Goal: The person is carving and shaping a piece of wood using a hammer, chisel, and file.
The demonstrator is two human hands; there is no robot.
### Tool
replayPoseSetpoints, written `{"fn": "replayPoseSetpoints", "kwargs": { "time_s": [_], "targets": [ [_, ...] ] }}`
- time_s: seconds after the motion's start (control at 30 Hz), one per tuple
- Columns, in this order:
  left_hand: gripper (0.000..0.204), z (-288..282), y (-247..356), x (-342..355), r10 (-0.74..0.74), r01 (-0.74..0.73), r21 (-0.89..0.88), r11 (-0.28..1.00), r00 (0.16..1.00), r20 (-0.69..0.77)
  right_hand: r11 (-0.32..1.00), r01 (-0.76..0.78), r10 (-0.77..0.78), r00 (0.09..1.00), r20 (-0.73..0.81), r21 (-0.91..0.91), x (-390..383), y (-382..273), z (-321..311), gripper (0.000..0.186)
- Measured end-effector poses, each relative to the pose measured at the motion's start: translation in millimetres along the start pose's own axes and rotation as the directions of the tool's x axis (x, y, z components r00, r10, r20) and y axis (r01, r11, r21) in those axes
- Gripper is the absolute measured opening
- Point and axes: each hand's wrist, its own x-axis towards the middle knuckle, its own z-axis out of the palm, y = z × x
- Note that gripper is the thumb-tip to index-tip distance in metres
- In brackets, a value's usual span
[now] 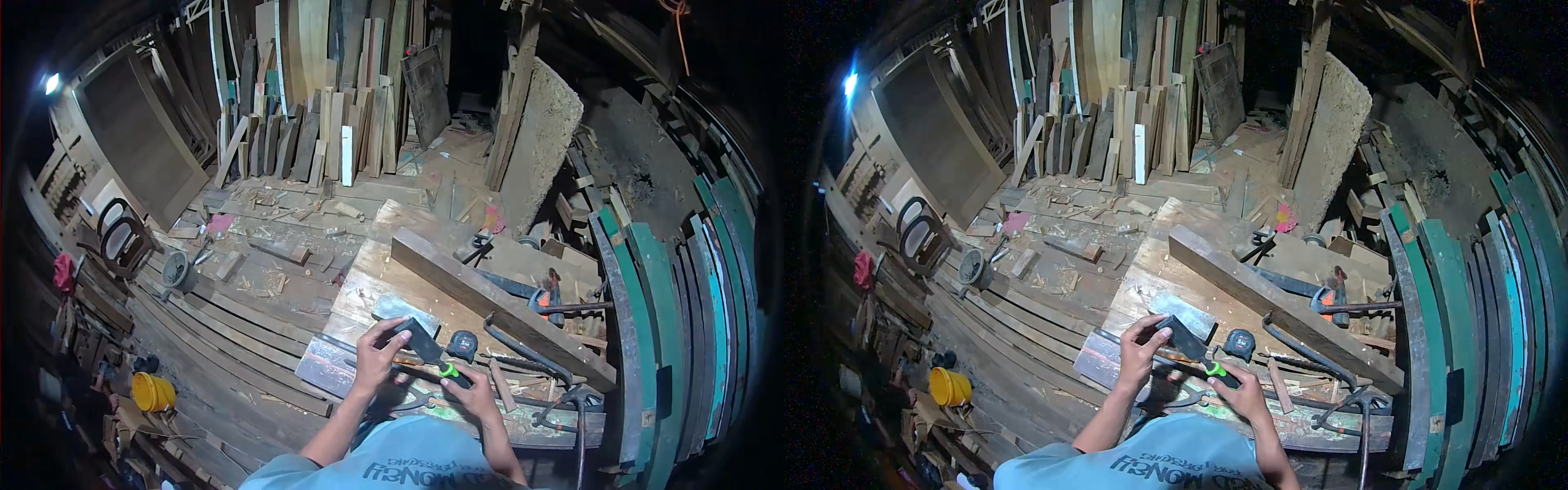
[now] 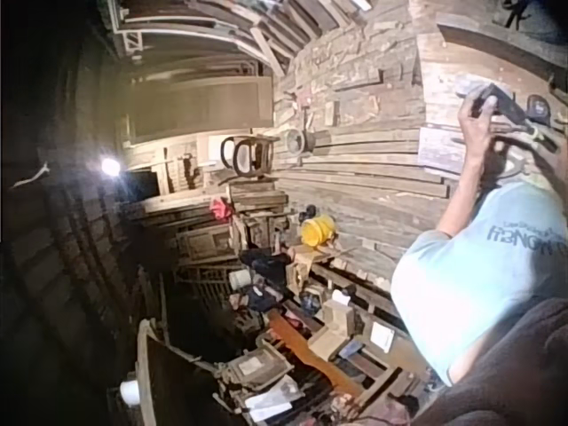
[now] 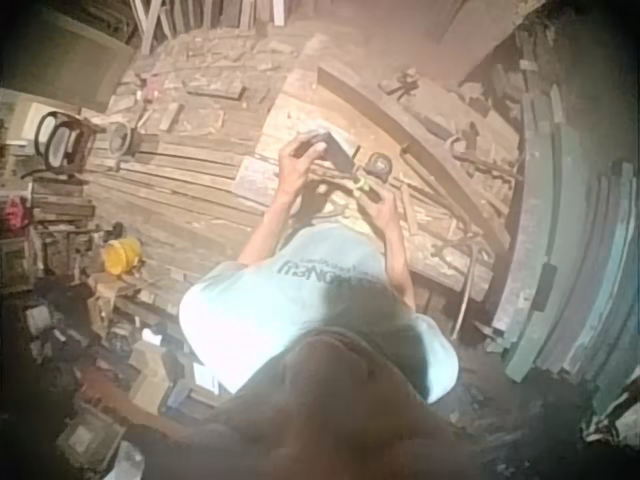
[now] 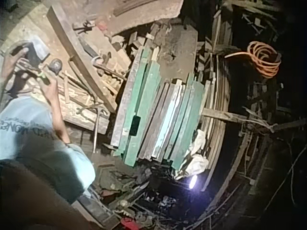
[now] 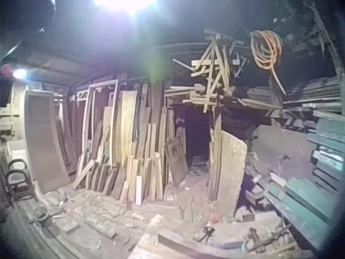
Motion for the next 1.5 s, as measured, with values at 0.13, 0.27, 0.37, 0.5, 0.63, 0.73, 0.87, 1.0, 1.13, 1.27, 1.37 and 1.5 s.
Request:
{"fn": "replayPoseSetpoints", "kwargs": {
  "time_s": [0.13,0.27,0.37,0.5,0.63,0.73,0.87,1.0,1.13,1.27,1.37,1.5],
  "targets": [
    [0.028,1.5,-0.9,1.1,0.017,-0.017,-0.013,1.000,1.000,0.000,1.000,-0.001,0.001,1.000,-0.008,0.007,-0.1,-0.8,-0.3,0.043],
    [0.037,0.6,2.3,3.1,0.062,-0.065,0.043,0.997,0.997,0.054,0.999,-0.035,0.034,0.999,0.015,0.021,-1.3,-5.1,-1.6,0.042],
    [0.047,3.4,5.9,1.4,0.035,-0.035,-0.006,0.999,0.999,0.031,0.998,-0.038,0.037,0.999,0.022,0.040,-2.6,-7.4,-1.5,0.041],
    [0.055,4.7,9.2,2.0,-0.071,0.078,-0.106,0.991,0.995,0.069,0.999,-0.036,0.036,0.999,0.016,0.027,-3.8,-6.2,-1.3,0.041],
    [0.040,0.9,7.2,5.2,-0.094,0.102,-0.047,0.994,0.984,0.148,0.993,-0.110,0.109,0.994,0.032,0.045,-4.5,-4.1,-2.4,0.041],
    [0.033,0.0,2.7,6.1,-0.099,0.105,-0.028,0.994,0.982,0.161,0.994,-0.089,0.088,0.996,0.023,0.055,-4.8,-4.4,-2.9,0.041],
    [0.034,0.3,-3.8,6.8,-0.086,0.090,-0.017,0.996,0.985,0.149,0.994,-0.108,0.108,0.994,-0.003,-0.017,-5.0,-6.0,-4.1,0.041],
    [0.033,-2.0,-12.1,7.8,-0.071,0.080,-0.060,0.995,0.988,0.136,0.999,-0.045,0.045,0.999,-0.007,-0.007,-4.4,-4.0,-4.8,0.040],
    [0.032,-7.7,-20.8,16.1,0.026,-0.019,-0.047,0.999,0.986,0.163,0.997,-0.067,0.066,0.996,0.058,0.023,-1.4,1.3,-1.5,0.042],
    [0.044,-10.7,-26.6,25.7,0.046,-0.044,-0.020,0.999,0.996,0.074,0.997,-0.051,0.054,0.997,0.055,-0.053,5.4,3.1,3.2,0.039],
    [0.050,-21.8,-31.2,35.3,0.017,-0.017,-0.018,1.000,1.000,-0.022,0.967,-0.252,0.254,0.964,0.076,-0.032,14.3,-1.1,-2.1,0.037],
    [0.040,-43.5,-52.6,47.9,0.011,-0.003,0.091,0.996,0.996,-0.085,0.931,-0.004,-0.027,0.996,-0.080,-0.366,32.1,-10.6,-5.2,0.041]
  ]
}}
